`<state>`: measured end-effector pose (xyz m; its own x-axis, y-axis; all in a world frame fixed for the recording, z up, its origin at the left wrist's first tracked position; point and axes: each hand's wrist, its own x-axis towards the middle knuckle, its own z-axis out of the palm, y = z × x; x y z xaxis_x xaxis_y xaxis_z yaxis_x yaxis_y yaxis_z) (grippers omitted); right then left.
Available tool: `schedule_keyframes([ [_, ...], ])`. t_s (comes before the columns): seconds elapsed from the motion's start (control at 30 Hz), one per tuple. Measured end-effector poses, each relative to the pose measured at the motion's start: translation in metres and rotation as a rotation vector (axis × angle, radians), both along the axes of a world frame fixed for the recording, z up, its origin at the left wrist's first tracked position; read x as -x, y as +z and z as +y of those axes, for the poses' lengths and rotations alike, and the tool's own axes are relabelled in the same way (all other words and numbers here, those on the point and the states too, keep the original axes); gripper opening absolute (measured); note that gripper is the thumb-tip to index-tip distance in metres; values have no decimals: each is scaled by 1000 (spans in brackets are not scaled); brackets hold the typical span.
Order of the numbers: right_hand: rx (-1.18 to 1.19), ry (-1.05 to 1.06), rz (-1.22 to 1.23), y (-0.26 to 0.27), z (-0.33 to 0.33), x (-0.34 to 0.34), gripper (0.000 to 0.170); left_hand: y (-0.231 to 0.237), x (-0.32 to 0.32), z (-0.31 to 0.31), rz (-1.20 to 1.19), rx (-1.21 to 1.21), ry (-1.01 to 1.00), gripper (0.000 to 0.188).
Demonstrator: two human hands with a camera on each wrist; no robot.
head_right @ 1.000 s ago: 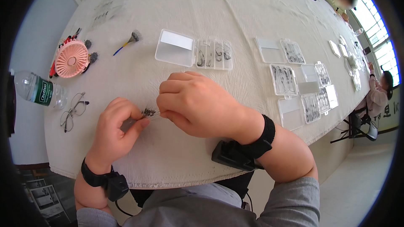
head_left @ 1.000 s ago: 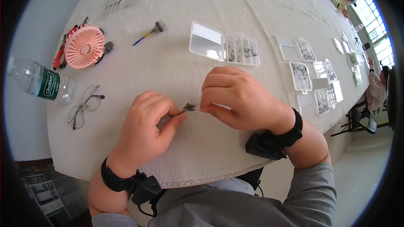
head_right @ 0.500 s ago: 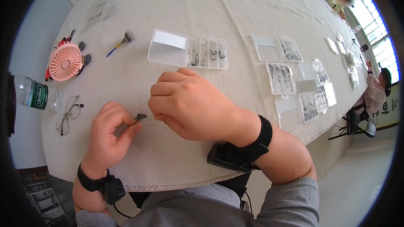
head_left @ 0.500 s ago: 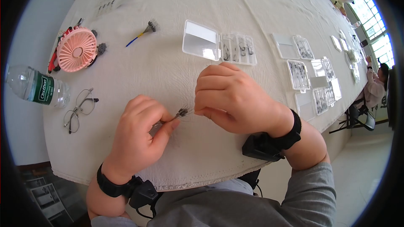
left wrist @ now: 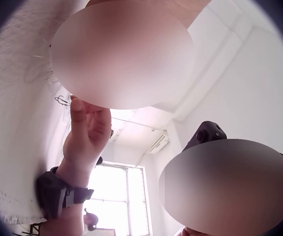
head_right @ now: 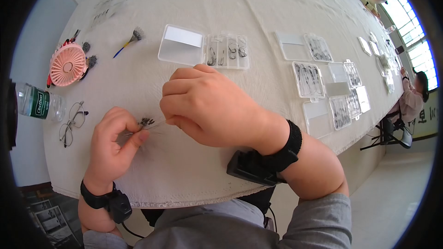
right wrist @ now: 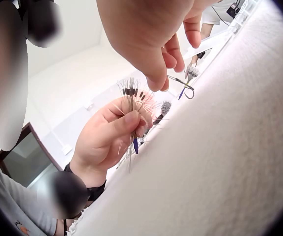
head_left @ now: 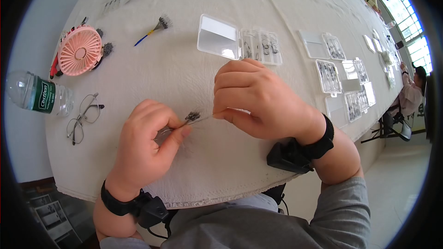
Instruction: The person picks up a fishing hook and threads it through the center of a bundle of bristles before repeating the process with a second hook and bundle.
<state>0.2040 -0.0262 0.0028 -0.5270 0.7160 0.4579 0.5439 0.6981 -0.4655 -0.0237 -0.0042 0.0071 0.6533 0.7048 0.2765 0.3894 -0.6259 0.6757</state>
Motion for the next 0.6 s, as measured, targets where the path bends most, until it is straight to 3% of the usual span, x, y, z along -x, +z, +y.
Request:
schedule_keyframes([
  [0.6,-8,3,4,-2,3,-4,8,1,2,1,26,59,9,20],
])
